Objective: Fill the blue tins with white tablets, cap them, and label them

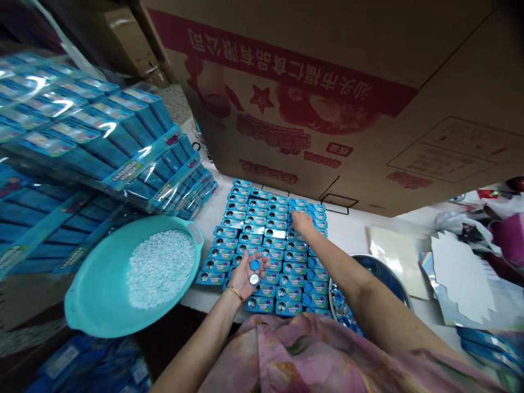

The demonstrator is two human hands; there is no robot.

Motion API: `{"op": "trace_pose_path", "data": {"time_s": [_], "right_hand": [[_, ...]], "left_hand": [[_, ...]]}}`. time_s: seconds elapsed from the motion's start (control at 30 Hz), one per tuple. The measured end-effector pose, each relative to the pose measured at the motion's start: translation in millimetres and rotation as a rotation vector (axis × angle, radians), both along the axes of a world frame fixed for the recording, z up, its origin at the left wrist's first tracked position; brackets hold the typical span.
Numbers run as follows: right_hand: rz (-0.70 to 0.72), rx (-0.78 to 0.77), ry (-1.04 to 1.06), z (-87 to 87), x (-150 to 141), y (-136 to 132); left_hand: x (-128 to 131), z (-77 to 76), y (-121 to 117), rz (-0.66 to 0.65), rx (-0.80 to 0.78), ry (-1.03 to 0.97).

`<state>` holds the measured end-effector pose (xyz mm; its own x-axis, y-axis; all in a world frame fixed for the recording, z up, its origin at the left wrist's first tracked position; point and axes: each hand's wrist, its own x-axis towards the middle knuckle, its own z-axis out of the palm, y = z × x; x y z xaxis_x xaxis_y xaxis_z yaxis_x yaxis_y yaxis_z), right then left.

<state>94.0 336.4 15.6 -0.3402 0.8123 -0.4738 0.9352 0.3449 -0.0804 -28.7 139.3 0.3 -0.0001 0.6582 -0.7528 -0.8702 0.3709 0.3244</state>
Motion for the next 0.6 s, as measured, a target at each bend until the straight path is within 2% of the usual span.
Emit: {"op": "trace_pose_path", "data": {"time_s": [0.1,0.2,0.27,0.33,0.47,0.6], "right_hand": [[0.127,0.048,0.263,0.8,-3.4,-51.3],[0.371,-0.101,0.578,-9.5,-10.2,-104.1],[0.393,-0.176,0.642,-16.1,-9.7,-119.9],[0.298,-0.152,0.623,-18.0,-1.1,-113.8],[0.066,0.045,0.344,-11.1,25.9,-65.4],[0.01,0.03,0.138,-13.2,25.0,-29.7]], "left_hand": [[1.5,0.7,1.9,-0.029,0.02,0.001],[11.5,-0.5,5.4,-0.017,0.008,0.019],[18.5,-1.3,5.6,-0.026,0.012,0.014],[21.4,-1.7,3.1,-0.07,0.017,-0.004],[14.6,-2.3,-6.1,-0.097,0.016,-0.004],[6.7,-3.7,-12.8,-0.059,0.02,0.014]]}}
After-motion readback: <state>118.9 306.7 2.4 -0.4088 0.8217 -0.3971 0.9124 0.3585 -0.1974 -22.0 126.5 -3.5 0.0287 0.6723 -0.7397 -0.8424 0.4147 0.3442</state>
